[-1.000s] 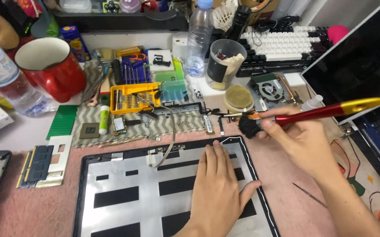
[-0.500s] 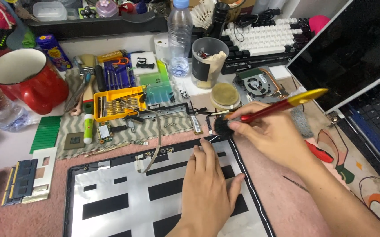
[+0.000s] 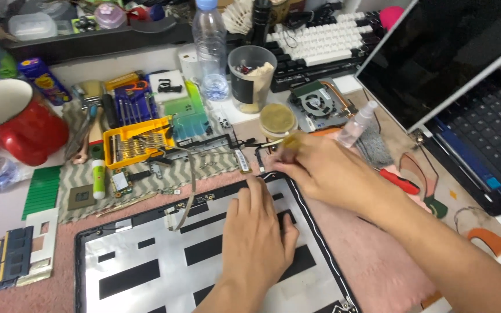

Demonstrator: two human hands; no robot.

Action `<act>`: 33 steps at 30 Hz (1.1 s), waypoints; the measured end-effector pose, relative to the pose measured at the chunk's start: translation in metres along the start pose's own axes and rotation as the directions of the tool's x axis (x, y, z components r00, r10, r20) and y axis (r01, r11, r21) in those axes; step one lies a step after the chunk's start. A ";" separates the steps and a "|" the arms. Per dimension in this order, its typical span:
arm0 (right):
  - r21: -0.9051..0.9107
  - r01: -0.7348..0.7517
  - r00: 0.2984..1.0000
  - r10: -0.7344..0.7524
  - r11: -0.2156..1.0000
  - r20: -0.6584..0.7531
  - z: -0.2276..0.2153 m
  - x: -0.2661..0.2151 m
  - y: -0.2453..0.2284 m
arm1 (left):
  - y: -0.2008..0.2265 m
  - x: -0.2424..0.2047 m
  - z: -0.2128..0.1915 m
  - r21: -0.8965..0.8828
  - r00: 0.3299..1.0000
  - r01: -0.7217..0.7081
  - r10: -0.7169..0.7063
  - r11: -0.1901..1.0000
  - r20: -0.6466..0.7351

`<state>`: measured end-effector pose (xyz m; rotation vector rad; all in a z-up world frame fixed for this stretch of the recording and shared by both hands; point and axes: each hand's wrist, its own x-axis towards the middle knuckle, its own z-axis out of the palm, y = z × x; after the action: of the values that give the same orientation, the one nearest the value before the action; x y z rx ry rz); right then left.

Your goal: The person cleans the back of a laptop screen using a brush and then handles the screen's cables, tucking them into the frame. Finally, the person picks up a separate laptop screen panel and places it on the desk.

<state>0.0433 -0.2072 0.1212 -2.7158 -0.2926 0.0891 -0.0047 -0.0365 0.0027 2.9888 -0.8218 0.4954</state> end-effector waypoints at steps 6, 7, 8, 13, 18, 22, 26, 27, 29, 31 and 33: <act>-0.108 0.026 0.998 -0.020 0.994 0.056 0.002 0.000 0.021 | -0.009 0.003 -0.003 0.013 0.996 -0.003 0.004 1.000 -0.084; -0.105 0.022 0.998 -0.016 0.994 0.057 0.005 -0.002 0.019 | -0.009 0.003 -0.002 0.012 0.997 -0.007 0.008 1.000 -0.080; 0.008 0.125 0.990 -0.124 0.992 -0.062 0.008 -0.004 0.016 | -0.010 0.003 -0.002 0.032 0.996 -0.018 0.021 0.999 -0.092; -0.091 -0.221 0.956 0.234 0.971 0.180 0.003 -0.016 -0.002 | -0.013 0.004 -0.001 0.063 0.991 -0.038 0.046 0.997 -0.128; 0.088 -0.180 0.977 0.168 0.980 0.128 0.006 -0.022 -0.001 | -0.015 0.001 -0.003 0.079 0.995 -0.062 0.068 0.995 -0.077; 0.021 -0.176 0.973 0.170 0.984 0.157 -0.001 -0.031 -0.004 | -0.015 0.000 -0.001 0.014 0.996 -0.075 0.076 0.997 -0.036; -0.002 -0.165 0.955 0.160 0.986 0.249 -0.001 -0.044 0.014 | -0.016 0.001 0.000 0.008 0.995 -0.073 0.074 0.997 -0.061; -0.027 -0.110 0.947 0.113 0.994 0.302 0.000 -0.048 0.025 | -0.016 0.002 0.000 0.011 0.995 -0.081 0.081 0.997 -0.049; -0.003 -0.078 0.966 0.076 0.997 0.245 0.003 -0.060 0.019 | -0.016 0.003 -0.001 0.000 0.996 -0.081 0.081 0.997 -0.040; 0.019 -0.046 0.982 0.042 0.999 0.185 -0.005 -0.070 0.010 | -0.015 0.004 -0.002 -0.012 0.996 -0.084 0.083 0.996 -0.031; -0.174 -0.256 0.821 0.310 0.951 0.480 -0.021 -0.078 -0.002 | -0.016 0.003 -0.003 -0.043 0.995 -0.078 0.075 0.996 -0.060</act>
<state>-0.0313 -0.2304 0.1428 -2.7741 -0.0285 0.9042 0.0049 -0.0244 0.0080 2.8960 -0.9327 0.5547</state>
